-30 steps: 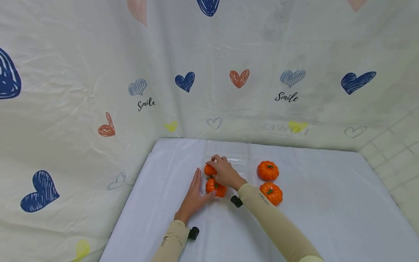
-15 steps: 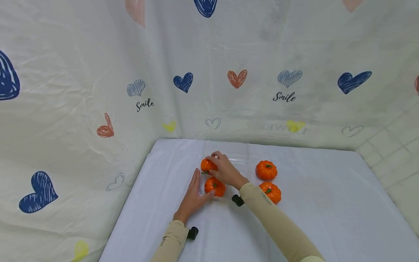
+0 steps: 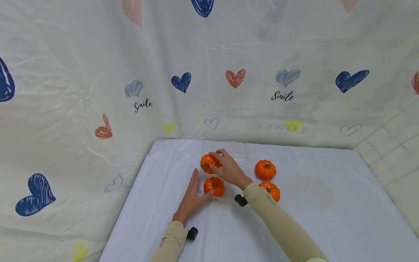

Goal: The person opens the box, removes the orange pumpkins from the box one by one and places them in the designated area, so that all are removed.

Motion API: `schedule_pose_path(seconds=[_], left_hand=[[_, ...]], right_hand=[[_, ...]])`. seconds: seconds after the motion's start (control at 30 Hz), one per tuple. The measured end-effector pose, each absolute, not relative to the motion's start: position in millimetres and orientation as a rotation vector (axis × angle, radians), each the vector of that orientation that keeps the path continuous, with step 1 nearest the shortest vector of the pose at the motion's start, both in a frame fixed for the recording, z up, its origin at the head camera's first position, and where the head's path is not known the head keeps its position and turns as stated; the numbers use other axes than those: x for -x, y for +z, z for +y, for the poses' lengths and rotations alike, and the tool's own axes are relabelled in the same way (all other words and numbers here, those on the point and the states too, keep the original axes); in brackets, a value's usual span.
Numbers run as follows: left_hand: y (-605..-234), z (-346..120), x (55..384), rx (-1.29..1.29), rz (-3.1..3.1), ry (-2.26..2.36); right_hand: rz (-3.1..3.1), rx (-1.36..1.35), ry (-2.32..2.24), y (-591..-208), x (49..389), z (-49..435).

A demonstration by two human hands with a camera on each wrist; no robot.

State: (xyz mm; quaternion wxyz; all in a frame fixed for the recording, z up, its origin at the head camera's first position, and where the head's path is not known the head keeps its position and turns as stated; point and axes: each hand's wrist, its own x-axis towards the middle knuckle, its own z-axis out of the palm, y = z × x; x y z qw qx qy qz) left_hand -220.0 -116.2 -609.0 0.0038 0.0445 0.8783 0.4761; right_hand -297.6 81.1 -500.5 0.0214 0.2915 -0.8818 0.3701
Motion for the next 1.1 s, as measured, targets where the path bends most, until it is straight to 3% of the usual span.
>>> schedule_pose_path(seconds=[1.1], left_hand=[[-609.5, -116.4, 217.6, -0.14, 2.753, 1.509]], right_hand=[[-2.691, -0.614, 1.261, -507.7, 291.0, 155.8]])
